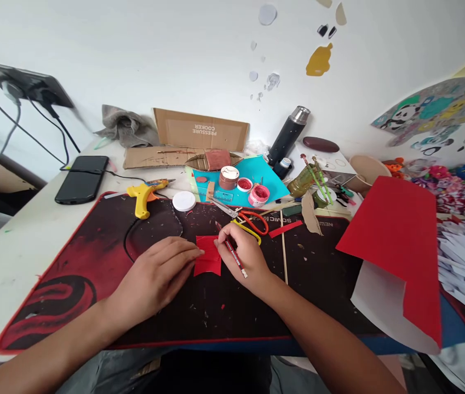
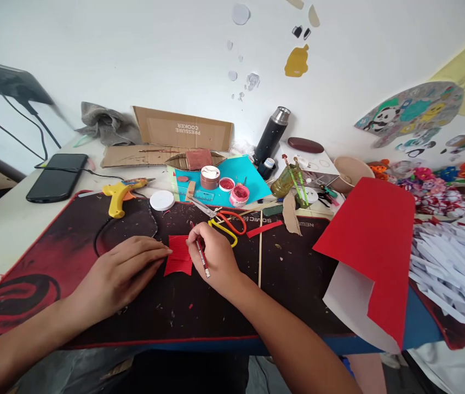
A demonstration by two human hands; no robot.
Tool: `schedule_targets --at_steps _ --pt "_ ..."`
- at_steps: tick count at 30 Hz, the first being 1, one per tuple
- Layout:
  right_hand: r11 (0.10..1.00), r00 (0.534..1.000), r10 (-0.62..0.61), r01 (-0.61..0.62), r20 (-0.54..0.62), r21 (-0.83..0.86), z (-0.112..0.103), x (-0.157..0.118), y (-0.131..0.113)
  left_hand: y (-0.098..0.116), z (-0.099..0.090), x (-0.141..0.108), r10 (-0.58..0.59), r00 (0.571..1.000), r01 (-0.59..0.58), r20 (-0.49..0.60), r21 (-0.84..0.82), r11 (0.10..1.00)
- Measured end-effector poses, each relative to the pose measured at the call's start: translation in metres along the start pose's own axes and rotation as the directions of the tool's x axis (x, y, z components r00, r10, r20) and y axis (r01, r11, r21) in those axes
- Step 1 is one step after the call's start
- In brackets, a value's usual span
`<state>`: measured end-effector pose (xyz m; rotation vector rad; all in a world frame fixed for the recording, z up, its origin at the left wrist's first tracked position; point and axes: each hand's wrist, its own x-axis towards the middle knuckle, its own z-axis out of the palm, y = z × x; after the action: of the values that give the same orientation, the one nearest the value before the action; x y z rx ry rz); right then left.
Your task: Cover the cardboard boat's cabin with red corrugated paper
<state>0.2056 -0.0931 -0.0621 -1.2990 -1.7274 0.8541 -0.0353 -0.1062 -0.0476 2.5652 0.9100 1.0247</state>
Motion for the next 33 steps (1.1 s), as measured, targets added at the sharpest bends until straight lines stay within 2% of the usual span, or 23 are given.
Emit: schedule_targets --at_steps 4,9,15,18,23,27,30,33 --pt "0.975 0.988 -0.148 0.153 0.045 -0.158 -0.001 0.017 0.002 -0.012 0.006 0.004 0.117 0.99 -0.126 0.076 0.127 0.984" --pt "0.955 0.983 -0.134 0.161 0.123 -0.248 0.002 0.033 0.015 -0.028 0.008 0.016 0.131 0.977 -0.16 0.169 0.172 0.972" --pt "0.944 0.975 -0.168 0.202 0.146 -0.261 0.002 0.042 0.023 -0.041 0.015 0.024 0.144 0.972 -0.176 0.184 0.171 0.97" --pt "0.944 0.977 -0.162 0.195 0.14 -0.267 0.002 0.043 0.024 -0.042 0.022 0.022 0.16 0.972 -0.192 0.174 0.185 0.964" --pt "0.946 0.973 -0.173 0.207 0.151 -0.249 0.003 0.043 0.027 -0.043 0.03 0.017 0.193 0.96 -0.248 0.203 0.298 0.922" --pt "0.944 0.97 -0.181 0.217 0.161 -0.25 0.002 0.042 0.026 -0.041 0.03 0.017 0.161 0.956 -0.228 0.244 0.279 0.933" --pt "0.956 0.981 -0.167 0.186 0.103 -0.226 -0.002 0.041 0.022 -0.039 0.029 0.019 0.16 0.953 -0.233 0.258 0.284 0.93" --pt "0.982 0.995 -0.095 0.1 0.04 -0.162 -0.009 0.041 0.016 -0.037 0.029 0.019 0.165 0.949 -0.247 0.267 0.31 0.918"
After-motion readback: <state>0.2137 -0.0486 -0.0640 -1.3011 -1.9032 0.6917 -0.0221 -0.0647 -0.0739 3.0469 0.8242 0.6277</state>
